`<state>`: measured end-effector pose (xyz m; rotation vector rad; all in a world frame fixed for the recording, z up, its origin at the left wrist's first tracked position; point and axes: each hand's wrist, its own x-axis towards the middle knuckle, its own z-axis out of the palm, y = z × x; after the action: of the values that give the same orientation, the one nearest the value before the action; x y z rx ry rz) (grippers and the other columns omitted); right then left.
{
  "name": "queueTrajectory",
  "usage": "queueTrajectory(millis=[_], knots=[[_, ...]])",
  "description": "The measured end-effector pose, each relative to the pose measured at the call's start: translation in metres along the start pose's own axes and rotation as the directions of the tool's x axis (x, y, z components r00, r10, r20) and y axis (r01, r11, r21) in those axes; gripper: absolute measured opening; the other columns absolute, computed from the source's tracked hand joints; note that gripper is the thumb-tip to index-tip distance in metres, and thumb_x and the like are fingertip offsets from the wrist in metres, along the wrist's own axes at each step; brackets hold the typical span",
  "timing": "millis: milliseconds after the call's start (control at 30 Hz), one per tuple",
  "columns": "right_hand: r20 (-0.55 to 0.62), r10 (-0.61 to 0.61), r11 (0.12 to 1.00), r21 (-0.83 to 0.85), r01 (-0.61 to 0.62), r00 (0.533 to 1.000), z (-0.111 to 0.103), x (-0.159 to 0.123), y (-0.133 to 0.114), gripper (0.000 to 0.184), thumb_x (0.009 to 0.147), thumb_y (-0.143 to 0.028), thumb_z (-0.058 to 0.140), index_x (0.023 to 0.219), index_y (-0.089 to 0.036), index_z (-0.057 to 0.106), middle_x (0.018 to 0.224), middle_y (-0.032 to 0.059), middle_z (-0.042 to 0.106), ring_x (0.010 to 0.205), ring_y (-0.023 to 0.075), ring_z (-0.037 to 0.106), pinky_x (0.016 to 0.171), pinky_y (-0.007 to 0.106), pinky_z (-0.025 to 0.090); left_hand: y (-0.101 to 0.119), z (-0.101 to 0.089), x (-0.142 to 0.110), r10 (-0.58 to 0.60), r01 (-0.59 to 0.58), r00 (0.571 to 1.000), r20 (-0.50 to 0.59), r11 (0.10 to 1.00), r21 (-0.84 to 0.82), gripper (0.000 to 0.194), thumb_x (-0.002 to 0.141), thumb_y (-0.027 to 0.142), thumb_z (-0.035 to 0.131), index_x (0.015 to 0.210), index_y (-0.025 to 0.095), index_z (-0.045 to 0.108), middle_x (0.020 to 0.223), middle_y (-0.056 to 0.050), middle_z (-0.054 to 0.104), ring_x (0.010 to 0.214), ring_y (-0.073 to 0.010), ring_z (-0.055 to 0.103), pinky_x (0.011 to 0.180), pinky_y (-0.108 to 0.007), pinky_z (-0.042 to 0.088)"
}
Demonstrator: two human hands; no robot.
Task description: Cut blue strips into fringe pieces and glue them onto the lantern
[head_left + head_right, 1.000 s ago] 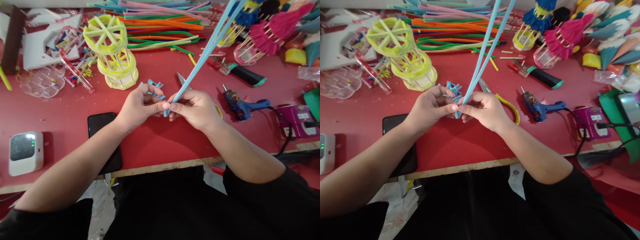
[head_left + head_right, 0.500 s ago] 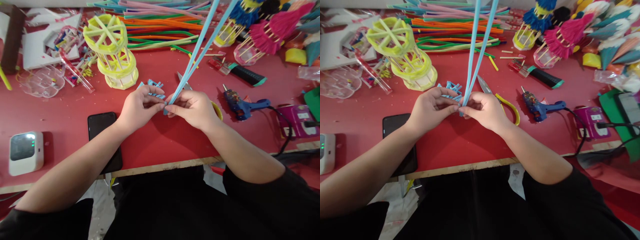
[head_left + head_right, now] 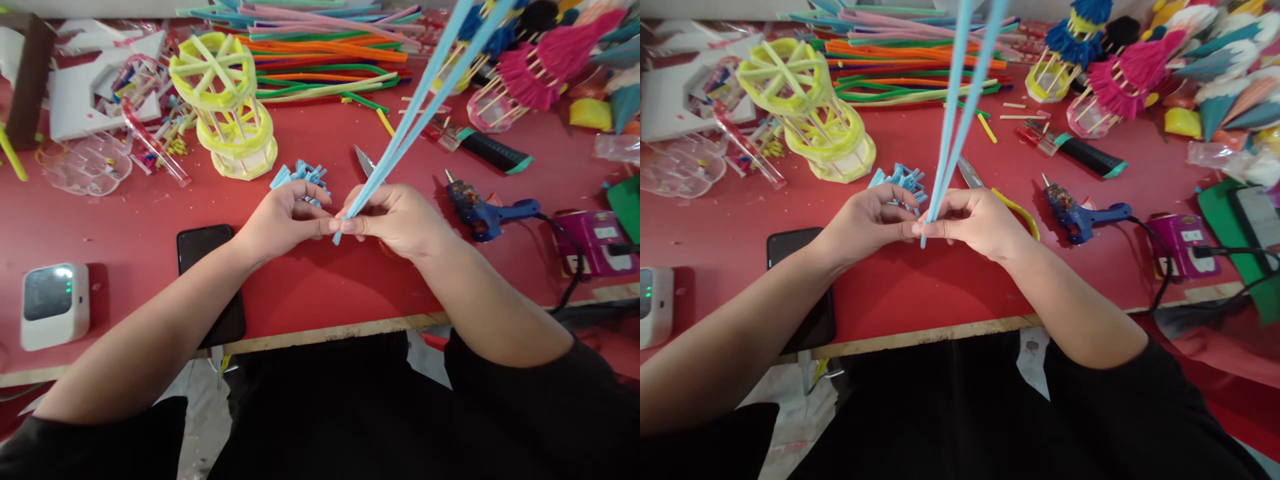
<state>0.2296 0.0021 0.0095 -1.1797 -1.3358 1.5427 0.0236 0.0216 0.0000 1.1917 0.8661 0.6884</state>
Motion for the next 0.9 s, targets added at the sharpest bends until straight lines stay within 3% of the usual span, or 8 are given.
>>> queueTrajectory(millis=[100,333,500,633,767,900], knots=[[0.050,0.060,0.996,0.058,-0.063,0.997,-0.004,0.000,0.003,0.036,0.054,-0.044,0.103,0.069,-0.020,0.081,0.066,-0.0014,0.070,0.056,0.0082,0.057,0.050,0.023,0.044,0.003,0.003,-0.003,-0.021,0.021,0.998,0.058,1.000,-0.010,0.058,0.061,0.047,0.101,0.094,0.019,0.064,0.083,-0.003,0.081,0.083,-0.0216,0.082,0.075,-0.029,0.067],[0.170,0.110,0.975,0.171,-0.140,0.979,-0.007,-0.001,0.010,0.034,0.057,-0.045,0.103,0.073,-0.022,0.084,0.070,0.0011,0.076,0.065,0.0130,0.068,0.058,0.026,0.052,0.011,0.008,-0.005,-0.082,0.125,0.969,0.233,0.976,-0.177,0.056,0.065,0.048,0.100,0.100,0.016,0.070,0.078,-0.007,0.081,0.082,-0.0240,0.083,0.074,-0.030,0.070],[0.175,0.101,0.971,0.199,-0.135,0.979,0.000,-0.004,0.005,0.030,0.057,-0.040,0.104,0.073,-0.023,0.084,0.067,0.0004,0.076,0.060,0.0110,0.065,0.051,0.022,0.046,0.012,0.006,-0.005,-0.113,0.153,0.970,0.214,0.971,-0.182,0.054,0.060,0.040,0.103,0.095,0.017,0.069,0.076,-0.004,0.081,0.070,-0.0205,0.081,0.066,-0.026,0.069],[0.146,0.085,0.965,0.235,-0.118,0.986,0.003,-0.006,0.002,0.026,0.060,-0.038,0.102,0.074,-0.024,0.085,0.070,0.0009,0.077,0.062,0.0103,0.064,0.050,0.022,0.044,0.011,0.004,-0.003,-0.091,0.117,0.982,0.169,0.982,-0.151,0.058,0.057,0.043,0.104,0.094,0.018,0.067,0.072,-0.002,0.079,0.070,-0.0224,0.082,0.063,-0.026,0.068],[0.076,0.080,0.963,0.253,-0.097,0.994,0.003,-0.007,0.005,0.028,0.062,-0.033,0.102,0.083,-0.024,0.086,0.074,-0.0009,0.078,0.055,0.0067,0.059,0.050,0.022,0.048,0.010,0.002,-0.002,-0.065,0.083,0.988,0.138,0.988,-0.130,0.059,0.058,0.042,0.104,0.098,0.020,0.067,0.071,0.001,0.077,0.070,-0.0215,0.081,0.064,-0.028,0.068],[0.042,0.030,0.983,0.178,-0.038,0.999,0.003,-0.008,0.005,0.031,0.070,-0.037,0.098,0.093,-0.021,0.085,0.086,0.0019,0.080,0.063,0.0106,0.067,0.059,0.026,0.058,0.008,0.003,-0.001,-0.041,0.061,0.993,0.113,0.983,-0.175,0.060,0.056,0.033,0.105,0.097,0.020,0.064,0.066,0.004,0.074,0.067,-0.0180,0.079,0.062,-0.024,0.066]])
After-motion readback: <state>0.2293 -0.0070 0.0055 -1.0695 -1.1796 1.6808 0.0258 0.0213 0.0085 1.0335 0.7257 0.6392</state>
